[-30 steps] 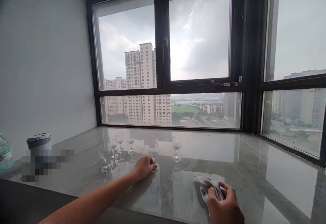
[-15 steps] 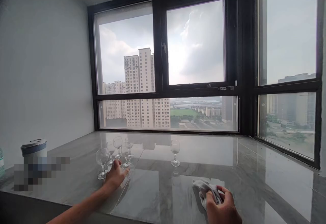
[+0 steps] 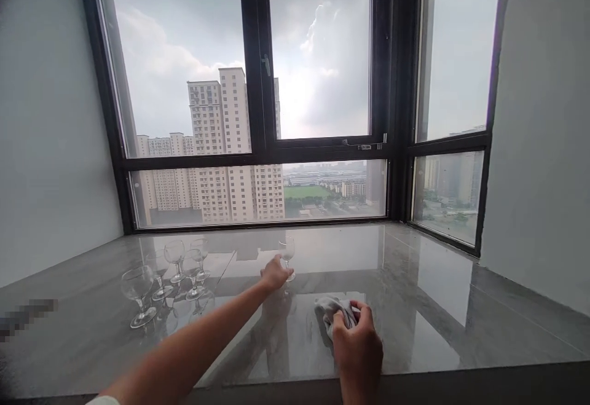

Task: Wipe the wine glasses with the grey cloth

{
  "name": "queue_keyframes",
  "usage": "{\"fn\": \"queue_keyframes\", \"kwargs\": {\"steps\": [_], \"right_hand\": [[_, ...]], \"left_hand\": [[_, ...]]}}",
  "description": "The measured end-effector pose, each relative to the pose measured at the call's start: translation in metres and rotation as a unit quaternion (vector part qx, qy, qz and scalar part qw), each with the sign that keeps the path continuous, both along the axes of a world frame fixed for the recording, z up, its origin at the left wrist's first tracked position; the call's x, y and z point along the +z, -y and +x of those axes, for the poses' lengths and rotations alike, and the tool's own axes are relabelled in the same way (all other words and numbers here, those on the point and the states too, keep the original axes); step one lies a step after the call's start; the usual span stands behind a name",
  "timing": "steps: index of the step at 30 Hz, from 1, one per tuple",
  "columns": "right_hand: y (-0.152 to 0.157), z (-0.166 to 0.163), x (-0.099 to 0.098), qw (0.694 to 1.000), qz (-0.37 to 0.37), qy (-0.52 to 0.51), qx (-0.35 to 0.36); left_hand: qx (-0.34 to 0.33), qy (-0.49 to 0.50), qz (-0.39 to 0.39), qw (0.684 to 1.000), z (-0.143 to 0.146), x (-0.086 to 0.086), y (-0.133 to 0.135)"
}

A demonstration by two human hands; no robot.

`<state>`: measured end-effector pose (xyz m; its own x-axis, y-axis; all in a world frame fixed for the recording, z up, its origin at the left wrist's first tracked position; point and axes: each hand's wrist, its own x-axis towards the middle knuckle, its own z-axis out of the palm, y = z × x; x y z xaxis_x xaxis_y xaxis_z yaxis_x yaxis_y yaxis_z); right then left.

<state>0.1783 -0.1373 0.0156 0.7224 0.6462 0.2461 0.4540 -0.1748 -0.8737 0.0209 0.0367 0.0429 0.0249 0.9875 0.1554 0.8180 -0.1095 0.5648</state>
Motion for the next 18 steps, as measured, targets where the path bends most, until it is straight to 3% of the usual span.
{"fn": "queue_keyframes", "kwargs": {"steps": [4,8,14,18], "right_hand": [[-0.002,0.002,-0.006,1.0,0.025,0.002,-0.001],[-0.001,0.003,-0.005,1.0,0.027,-0.004,0.006],[0.008,0.0,0.006,1.0,-0.022,0.001,0.004],[0.006,0.005,0.003,0.998,-0.063,0.002,0.028]], "left_hand": [[-0.024,0.014,-0.006,1.0,0.007,-0.006,-0.013],[-0.075,0.03,0.021,0.997,-0.021,-0.017,0.014],[-0.119,0.059,0.005,0.991,-0.119,-0.022,0.088],[-0.061,0.036,0.037,0.997,-0.192,-0.016,0.127]]}}
